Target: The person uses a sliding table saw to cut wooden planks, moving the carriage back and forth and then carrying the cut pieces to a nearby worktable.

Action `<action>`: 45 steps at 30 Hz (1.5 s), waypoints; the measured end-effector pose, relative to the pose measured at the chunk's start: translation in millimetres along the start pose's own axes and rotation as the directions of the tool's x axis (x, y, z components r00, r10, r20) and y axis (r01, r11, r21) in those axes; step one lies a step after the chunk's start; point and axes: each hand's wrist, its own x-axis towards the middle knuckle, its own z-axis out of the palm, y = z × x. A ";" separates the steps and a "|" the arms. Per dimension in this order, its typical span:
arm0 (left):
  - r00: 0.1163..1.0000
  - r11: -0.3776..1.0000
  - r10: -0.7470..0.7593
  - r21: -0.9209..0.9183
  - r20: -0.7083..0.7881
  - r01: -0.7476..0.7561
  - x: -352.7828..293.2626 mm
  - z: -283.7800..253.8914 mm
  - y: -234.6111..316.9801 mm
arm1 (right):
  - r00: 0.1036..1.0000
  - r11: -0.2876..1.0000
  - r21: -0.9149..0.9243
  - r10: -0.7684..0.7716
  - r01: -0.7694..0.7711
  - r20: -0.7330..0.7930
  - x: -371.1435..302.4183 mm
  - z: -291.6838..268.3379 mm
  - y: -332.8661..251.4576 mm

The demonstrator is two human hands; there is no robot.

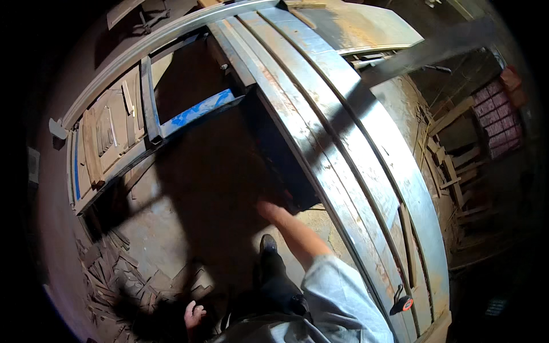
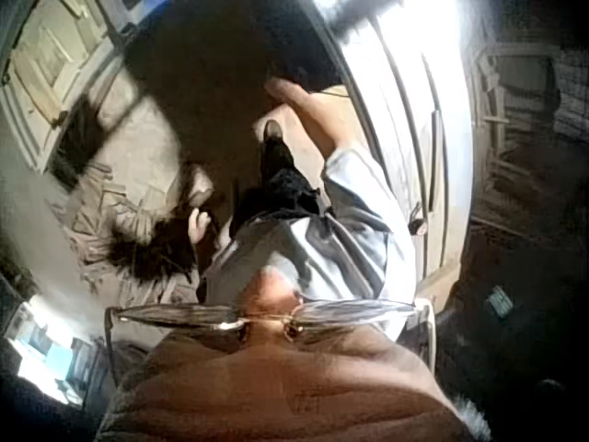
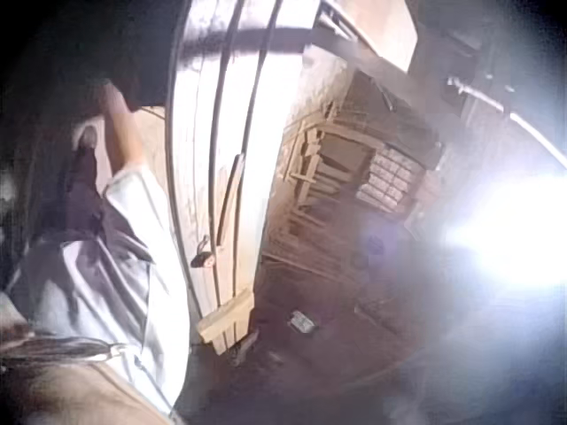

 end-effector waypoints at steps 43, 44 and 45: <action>0.976 0.877 0.216 0.444 -0.026 -0.182 222.3 30.1 371.4 | 0.909 -0.036 0.980 0.370 -0.195 0.194 86.3 -229.6 131.6; 0.973 0.891 0.230 0.411 -0.037 -0.195 219.0 29.6 389.2 | 0.913 -0.035 0.986 0.373 -0.165 0.166 94.6 -246.3 143.8; 0.968 0.900 0.248 0.382 -0.046 -0.212 218.6 28.9 402.8 | 0.914 -0.038 0.990 0.382 -0.133 0.137 103.4 -263.4 154.7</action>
